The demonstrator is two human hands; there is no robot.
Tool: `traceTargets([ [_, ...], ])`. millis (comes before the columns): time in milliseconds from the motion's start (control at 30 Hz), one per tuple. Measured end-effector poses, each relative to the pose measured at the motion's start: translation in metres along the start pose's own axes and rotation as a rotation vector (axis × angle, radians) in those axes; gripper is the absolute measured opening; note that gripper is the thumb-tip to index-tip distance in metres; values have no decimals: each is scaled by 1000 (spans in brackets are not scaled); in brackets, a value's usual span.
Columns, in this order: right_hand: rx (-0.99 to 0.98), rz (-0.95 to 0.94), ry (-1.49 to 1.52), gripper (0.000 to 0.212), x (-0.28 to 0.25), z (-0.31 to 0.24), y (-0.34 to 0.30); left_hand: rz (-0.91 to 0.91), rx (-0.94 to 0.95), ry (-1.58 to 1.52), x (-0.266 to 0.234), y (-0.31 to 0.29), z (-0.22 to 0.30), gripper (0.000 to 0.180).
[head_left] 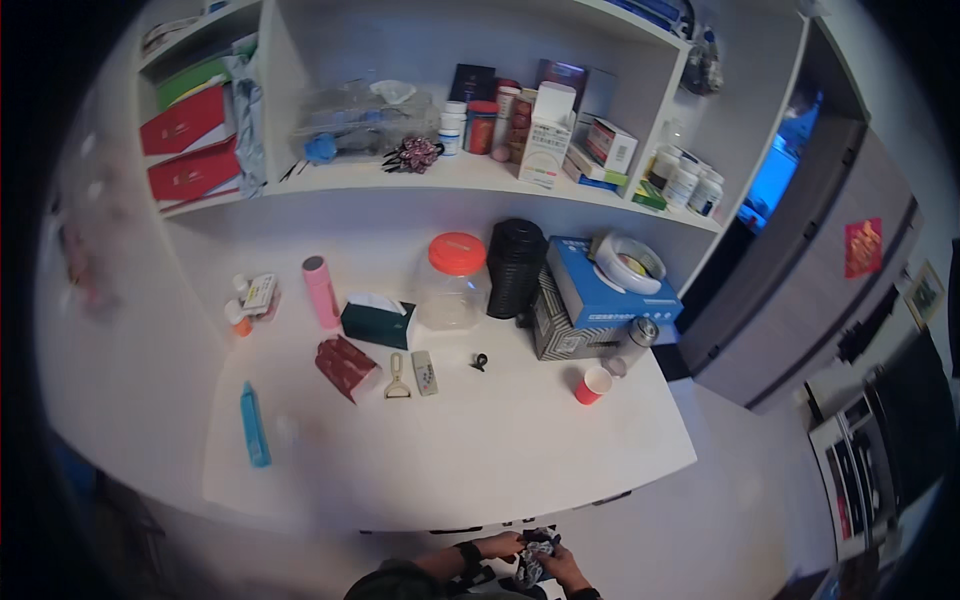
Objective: The person folds a garment by hand on a bed, places it into a cabinet drawer, and then moves other garments from the bed into different closet shelves before laying out a patterned top.
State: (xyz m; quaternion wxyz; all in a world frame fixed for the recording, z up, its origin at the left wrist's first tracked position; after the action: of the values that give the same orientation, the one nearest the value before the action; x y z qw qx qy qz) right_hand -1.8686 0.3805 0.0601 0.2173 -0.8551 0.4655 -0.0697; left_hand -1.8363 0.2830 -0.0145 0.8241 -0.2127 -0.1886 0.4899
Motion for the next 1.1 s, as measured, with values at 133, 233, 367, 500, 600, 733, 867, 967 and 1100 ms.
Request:
traceTargets([
  [133,-25,-170,-79,38,-39,49,53,172,387,993,-7,42,18,35],
  [233,-135,-267,-428,50,-35,50,95,575,331,744,-37,30,-11,37],
  [367,-168,-441,-499,44,3,2,81,630,-20,1340,-37,27,-32,56],
  [500,-144,-431,-499,44,-16,39,97,943,-64,560,-57,28,-41,48],
  [600,-73,-432,-459,44,-19,70,108,1018,23,764,-52,42,-39,38],
  [733,-9,-439,-381,45,-10,87,106,1042,-21,89,-41,53,-76,44],
  [867,-144,-418,-561,44,-18,92,123,1143,-16,-87,-49,54,-68,49],
  [967,-120,-414,-529,41,-24,103,130,1227,-17,-198,-50,64,-79,46],
  [1100,-39,-443,-328,37,-15,115,123,1280,-33,-322,-44,80,-121,42],
])
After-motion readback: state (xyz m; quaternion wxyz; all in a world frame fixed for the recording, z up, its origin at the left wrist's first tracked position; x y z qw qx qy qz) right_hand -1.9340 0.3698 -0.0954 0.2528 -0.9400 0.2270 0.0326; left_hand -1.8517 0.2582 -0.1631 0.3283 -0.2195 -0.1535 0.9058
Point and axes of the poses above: each hand's wrist, its own y-axis towards the middle knuckle, its own x-axis out of the palm, z = x × y, the point moved 8 cm from there along y, towards the middle knuckle, and after that the axes turned 12 degrees about y, right-handed, at the moved point
